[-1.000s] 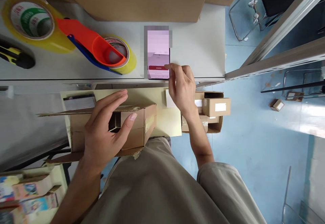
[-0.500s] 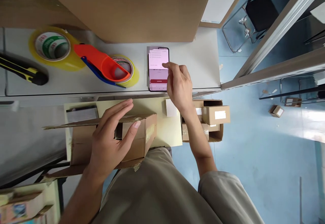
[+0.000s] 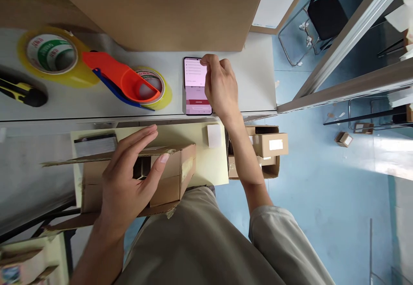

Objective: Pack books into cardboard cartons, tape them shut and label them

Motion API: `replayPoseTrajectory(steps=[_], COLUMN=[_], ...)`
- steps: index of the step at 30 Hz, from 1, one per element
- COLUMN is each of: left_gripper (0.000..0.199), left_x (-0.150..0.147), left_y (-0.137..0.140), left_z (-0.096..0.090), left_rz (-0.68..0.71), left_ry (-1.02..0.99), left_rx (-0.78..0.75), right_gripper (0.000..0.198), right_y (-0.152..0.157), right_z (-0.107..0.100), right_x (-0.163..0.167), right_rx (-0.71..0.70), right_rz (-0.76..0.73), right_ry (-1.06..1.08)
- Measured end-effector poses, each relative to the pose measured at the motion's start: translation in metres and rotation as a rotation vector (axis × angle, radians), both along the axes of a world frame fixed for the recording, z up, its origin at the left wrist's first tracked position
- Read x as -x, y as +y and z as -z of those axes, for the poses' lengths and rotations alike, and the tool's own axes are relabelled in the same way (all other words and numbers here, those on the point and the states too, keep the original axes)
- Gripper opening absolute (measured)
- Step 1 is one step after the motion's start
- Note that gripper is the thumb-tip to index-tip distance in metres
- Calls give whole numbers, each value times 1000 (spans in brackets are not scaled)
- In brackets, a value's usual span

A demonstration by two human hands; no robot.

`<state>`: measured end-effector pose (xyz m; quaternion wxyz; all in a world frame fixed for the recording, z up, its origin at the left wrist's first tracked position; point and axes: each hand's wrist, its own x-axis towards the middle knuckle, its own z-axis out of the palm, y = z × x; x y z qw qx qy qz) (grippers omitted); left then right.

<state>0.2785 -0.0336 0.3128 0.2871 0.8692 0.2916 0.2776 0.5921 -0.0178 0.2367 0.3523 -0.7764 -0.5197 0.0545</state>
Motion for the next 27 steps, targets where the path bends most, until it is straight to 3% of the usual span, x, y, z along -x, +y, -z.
replayPoseTrajectory(steps=[14, 18, 24, 27], left_gripper=[50, 50, 47, 45], left_x=[2, 2, 2, 2], left_y=[-1, -2, -4, -6], left_z=[1, 0, 1, 2], left_rz=[-28, -23, -35, -51], left_ry=[3, 1, -11, 9], left_rx=[49, 59, 56, 45], right_gripper=[44, 30, 45, 42], right_y=[2, -6, -29, -41], right_z=[11, 2, 0, -2], right_x=[-8, 0, 8, 11], right_rx=[30, -14, -111, -105], right_rz=[-41, 4, -6, -21], right_ry=[-88, -60, -3, 19])
